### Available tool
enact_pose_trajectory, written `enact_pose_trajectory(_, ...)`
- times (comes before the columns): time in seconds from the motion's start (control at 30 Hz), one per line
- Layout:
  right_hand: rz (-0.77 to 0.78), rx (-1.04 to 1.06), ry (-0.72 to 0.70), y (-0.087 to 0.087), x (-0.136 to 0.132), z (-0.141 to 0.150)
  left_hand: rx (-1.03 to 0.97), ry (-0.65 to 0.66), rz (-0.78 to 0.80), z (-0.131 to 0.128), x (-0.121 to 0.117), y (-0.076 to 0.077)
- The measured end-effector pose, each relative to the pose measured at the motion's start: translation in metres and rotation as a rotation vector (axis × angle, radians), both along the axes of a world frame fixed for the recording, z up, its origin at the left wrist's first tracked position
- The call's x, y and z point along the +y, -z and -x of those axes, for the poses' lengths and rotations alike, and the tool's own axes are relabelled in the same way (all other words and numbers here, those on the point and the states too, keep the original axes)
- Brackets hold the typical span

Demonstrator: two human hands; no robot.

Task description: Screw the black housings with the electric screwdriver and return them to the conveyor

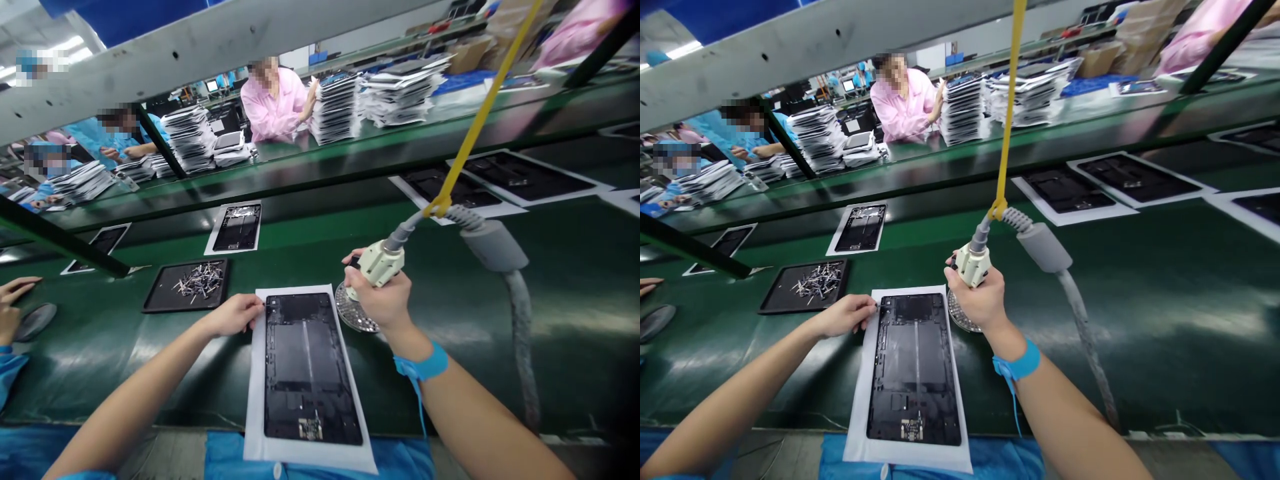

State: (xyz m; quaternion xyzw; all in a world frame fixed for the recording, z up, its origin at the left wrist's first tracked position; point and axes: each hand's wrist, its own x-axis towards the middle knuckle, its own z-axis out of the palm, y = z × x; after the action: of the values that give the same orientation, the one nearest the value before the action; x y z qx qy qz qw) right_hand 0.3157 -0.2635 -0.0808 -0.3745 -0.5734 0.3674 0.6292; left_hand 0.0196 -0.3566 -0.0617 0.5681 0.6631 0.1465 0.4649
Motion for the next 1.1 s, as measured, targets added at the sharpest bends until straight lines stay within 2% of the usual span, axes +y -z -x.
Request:
enact_pose_trajectory(0.07, 0.01, 0.001, 0.0, -0.001, -0.001, 0.0, -0.13, -0.063, 0.063, -0.008, 0.0, 0.004)
enact_pose_trajectory(0.17, 0.022, -0.016, -0.009, -0.003, -0.001, -0.001, -0.214, -0.123, 0.085, -0.013, 0.004, 0.004)
enact_pose_trajectory(0.3, 0.002, -0.022, -0.005, -0.003, -0.001, 0.0, -0.228, -0.13, 0.147, -0.01, 0.012, 0.003)
enact_pose_trajectory(0.57, -0.003, -0.006, -0.005, -0.002, -0.002, 0.0, -0.271, -0.196, 0.26, -0.007, 0.024, 0.014)
enact_pose_trajectory(0.83, -0.008, 0.001, -0.002, -0.004, -0.002, 0.001, -0.201, -0.251, 0.296, -0.009, 0.032, 0.009)
enact_pose_trajectory(1.1, -0.014, 0.002, -0.01, 0.0, -0.002, -0.001, 0.01, -0.215, 0.158, -0.013, 0.029, 0.015)
